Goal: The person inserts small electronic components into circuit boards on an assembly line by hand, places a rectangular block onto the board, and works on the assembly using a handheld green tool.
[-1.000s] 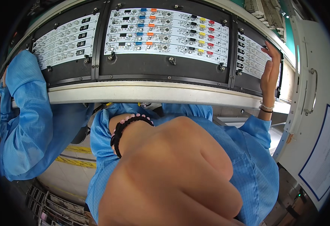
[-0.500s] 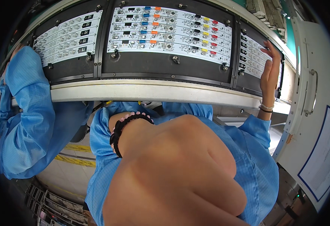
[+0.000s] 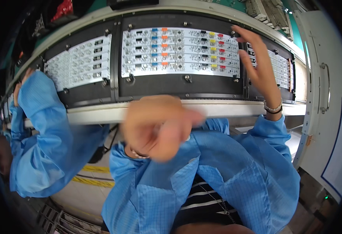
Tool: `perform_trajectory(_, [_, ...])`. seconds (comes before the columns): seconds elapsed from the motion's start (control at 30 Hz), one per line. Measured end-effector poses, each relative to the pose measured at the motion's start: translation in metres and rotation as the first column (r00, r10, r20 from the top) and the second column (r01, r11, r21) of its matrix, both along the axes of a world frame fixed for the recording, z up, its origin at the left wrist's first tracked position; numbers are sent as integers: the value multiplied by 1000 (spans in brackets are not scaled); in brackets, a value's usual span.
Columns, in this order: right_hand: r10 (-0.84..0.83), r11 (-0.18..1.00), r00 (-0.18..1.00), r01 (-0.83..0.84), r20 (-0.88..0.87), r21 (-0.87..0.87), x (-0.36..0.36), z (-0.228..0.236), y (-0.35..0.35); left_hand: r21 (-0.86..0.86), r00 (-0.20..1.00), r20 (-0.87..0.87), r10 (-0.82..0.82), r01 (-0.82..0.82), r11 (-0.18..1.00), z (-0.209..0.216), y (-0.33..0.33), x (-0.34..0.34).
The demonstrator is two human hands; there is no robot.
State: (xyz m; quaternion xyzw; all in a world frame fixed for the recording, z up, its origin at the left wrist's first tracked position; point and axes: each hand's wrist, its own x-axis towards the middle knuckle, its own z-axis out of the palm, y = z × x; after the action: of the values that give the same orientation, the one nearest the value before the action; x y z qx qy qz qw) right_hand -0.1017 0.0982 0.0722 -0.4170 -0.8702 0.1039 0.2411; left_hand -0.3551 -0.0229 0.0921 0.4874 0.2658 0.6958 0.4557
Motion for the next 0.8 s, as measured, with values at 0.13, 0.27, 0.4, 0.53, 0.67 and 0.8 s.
perform_trajectory(0.13, [68,998,994,-68,82,-3,-34,-7,13,56,615,-773,154,-176,983,-44,24,4])
perform_trajectory(0.27, [107,994,990,-103,92,-46,-52,-26,24,131,311,-934,173,-152,980,-61,30,6])
perform_trajectory(0.4, [120,984,992,-115,31,-135,-62,-32,29,55,299,-950,90,-123,991,-60,30,1])
perform_trajectory(0.53, [100,974,995,-104,-28,-200,-67,-30,29,87,306,-945,113,-99,991,-63,29,0])
perform_trajectory(0.67, [73,968,992,-96,-106,-230,-72,-28,26,94,228,-966,120,-121,988,-62,30,5])
perform_trajectory(0.8, [38,939,989,-85,-145,-334,-73,-21,22,91,161,-980,119,-174,981,-60,32,14])
